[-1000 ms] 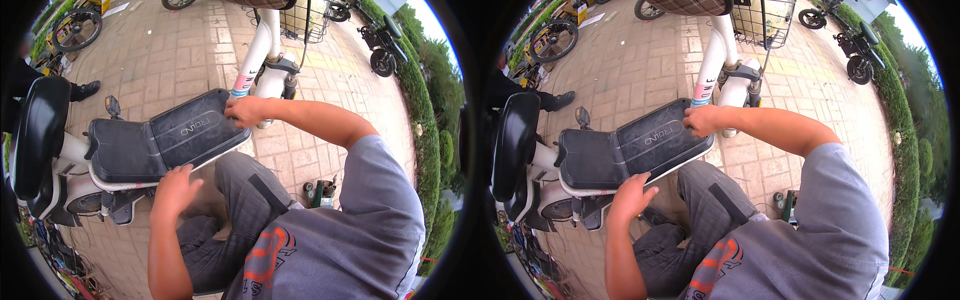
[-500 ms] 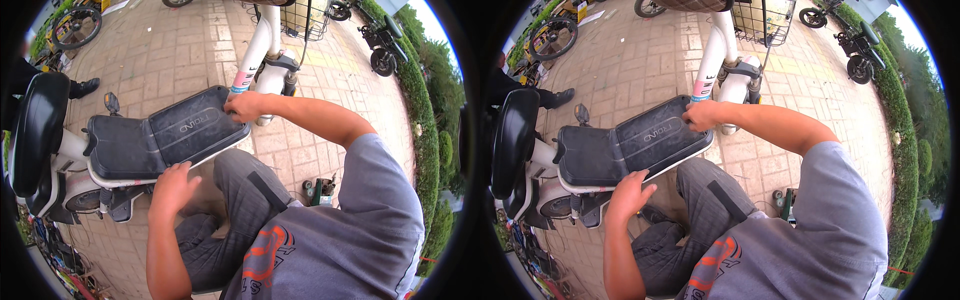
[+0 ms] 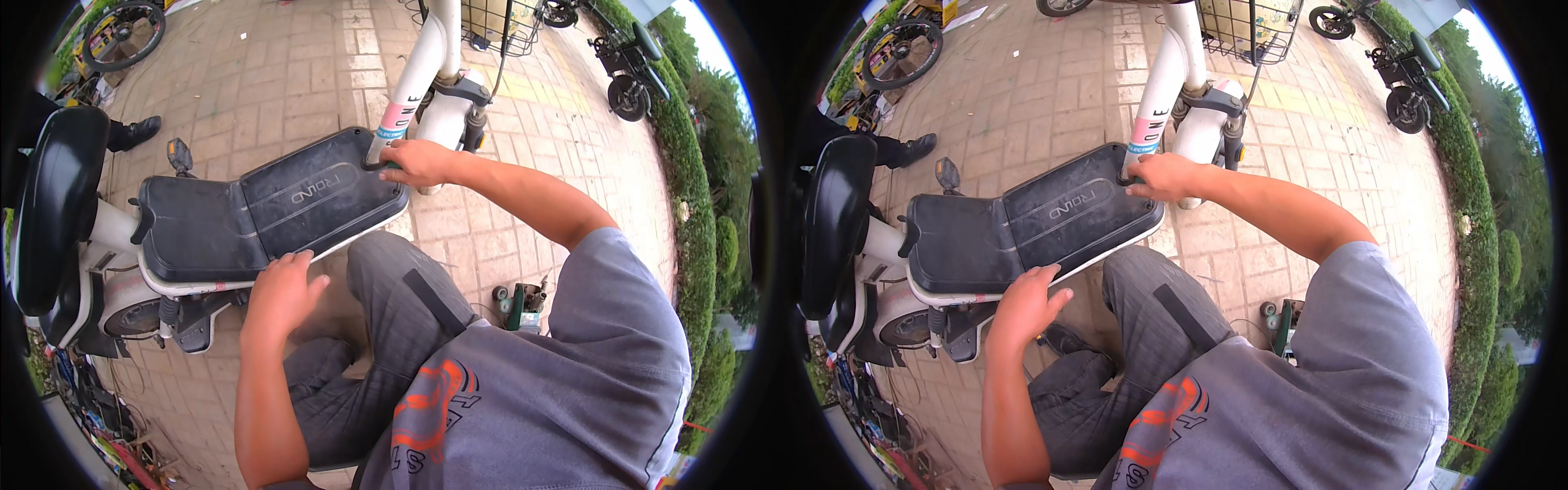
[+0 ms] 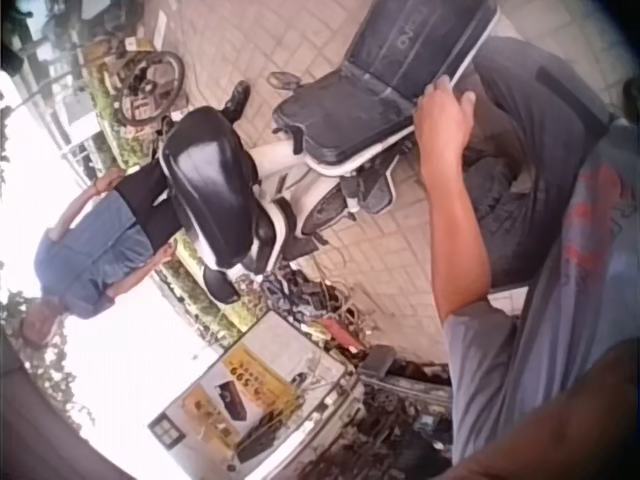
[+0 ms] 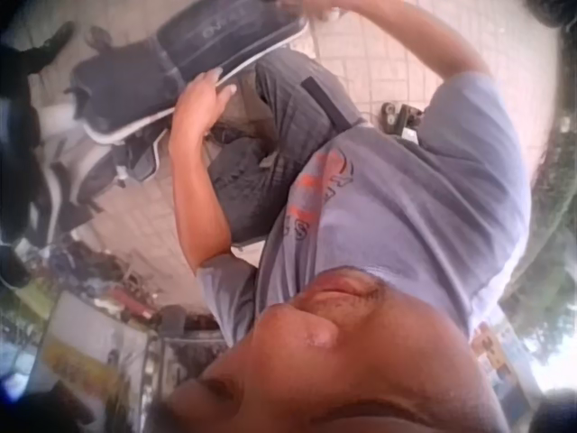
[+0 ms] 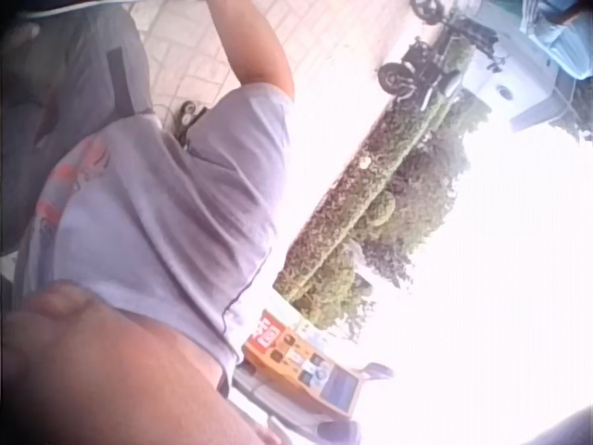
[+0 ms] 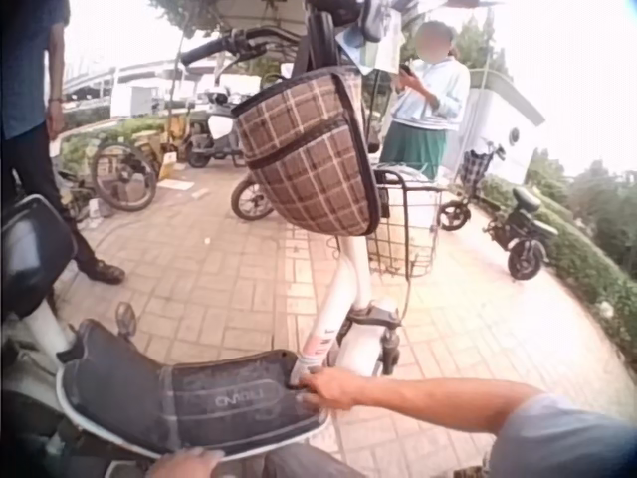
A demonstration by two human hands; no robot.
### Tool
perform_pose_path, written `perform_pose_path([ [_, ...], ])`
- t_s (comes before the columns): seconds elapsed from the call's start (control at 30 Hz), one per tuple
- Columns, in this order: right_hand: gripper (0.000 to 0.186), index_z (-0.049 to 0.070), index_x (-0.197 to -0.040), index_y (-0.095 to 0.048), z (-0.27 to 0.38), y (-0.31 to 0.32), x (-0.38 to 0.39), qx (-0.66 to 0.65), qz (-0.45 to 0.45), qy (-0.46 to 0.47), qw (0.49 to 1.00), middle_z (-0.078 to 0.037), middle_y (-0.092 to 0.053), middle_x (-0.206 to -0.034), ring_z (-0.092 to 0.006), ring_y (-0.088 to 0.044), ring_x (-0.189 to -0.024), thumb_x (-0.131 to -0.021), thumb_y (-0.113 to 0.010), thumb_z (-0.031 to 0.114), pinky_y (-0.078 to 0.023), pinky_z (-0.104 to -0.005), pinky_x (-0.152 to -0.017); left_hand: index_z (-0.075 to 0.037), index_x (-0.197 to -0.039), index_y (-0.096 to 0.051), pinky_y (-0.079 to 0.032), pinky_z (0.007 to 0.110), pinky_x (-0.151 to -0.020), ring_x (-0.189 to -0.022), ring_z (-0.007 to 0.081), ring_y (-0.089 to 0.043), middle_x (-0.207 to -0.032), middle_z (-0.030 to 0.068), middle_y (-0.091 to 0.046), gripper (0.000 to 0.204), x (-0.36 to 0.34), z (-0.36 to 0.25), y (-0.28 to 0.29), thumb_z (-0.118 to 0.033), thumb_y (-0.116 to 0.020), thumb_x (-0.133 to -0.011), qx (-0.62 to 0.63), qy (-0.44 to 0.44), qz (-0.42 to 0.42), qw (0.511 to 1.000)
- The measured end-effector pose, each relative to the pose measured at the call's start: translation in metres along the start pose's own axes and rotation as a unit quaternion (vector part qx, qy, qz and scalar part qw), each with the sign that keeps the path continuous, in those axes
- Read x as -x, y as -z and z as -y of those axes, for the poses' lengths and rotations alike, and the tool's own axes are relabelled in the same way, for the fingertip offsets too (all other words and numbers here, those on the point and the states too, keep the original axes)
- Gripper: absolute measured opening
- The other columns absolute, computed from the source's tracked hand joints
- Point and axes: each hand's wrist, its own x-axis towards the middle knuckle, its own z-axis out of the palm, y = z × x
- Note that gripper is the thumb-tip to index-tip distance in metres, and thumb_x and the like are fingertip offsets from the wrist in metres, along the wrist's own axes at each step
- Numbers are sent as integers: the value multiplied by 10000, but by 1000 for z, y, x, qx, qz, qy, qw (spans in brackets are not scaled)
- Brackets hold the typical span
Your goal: The person works on a white electric scooter in a cluttered repair shop. They use pliers and a screwdriver to remove a wire from the rear wheel area, then move the scooter and use a screwdriver to remove the seat cover, exposing the battery compartment.
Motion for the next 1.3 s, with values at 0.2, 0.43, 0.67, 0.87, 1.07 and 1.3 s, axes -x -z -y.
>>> perform_pose_path([
  [0.2,356,25,-1079,-558,-4,4,17,-32,-70,-19,997,-195,-549,-985,-372,-570,-911,-801,-605,242,-469,-427,-812,34,-1198,-541,-434,416,-926,-1089,380,-543,-1162,228,-580,489,2,0,0,-275,-634,-829,15,4,-4,1000],
  [0.43,457,1,-1102,-554,36,-4,20,-227,-169,-72,956,-177,-615,-950,-274,-608,-873,-769,-708,274,-486,-351,-779,5,-1128,-580,-447,420,-891,-1036,351,-564,-1074,180,-616,426,10,-28,-10,-288,-633,-824,5,-75,31,997],
  [0.67,448,-30,-1099,-557,130,-63,-57,-265,-136,124,946,-229,-591,-994,-380,-575,-939,-809,-669,291,-466,-413,-825,-36,-1043,-602,-454,448,-872,-1025,329,-575,-1033,144,-620,352,19,-40,-40,-325,-621,-843,-44,-74,138,987],
  [0.87,404,-2,-1062,-561,148,-89,-95,-234,-104,149,955,-217,-590,-980,-387,-572,-942,-800,-659,290,-467,-433,-825,-44,-1037,-602,-445,431,-879,-1024,307,-574,-1043,129,-615,342,20,-36,-38,-323,-626,-841,-52,-69,92,992],
  [1.07,413,8,-1082,-551,164,-79,-113,-156,-29,213,964,-205,-590,-978,-374,-575,-931,-788,-672,271,-472,-430,-814,-42,-1037,-600,-438,430,-888,-1032,304,-570,-1051,126,-614,343,18,-35,-39,-319,-630,-836,-47,-68,94,992],
  [1.3,407,17,-1020,-600,216,-51,-132,26,174,88,980,-184,-654,-875,-387,-631,-832,-775,-629,342,-510,-477,-717,-42,-1030,-604,-445,437,-877,-1030,305,-572,-1039,127,-623,347,18,-32,-38,-326,-625,-833,-46,-67,99,992],
])
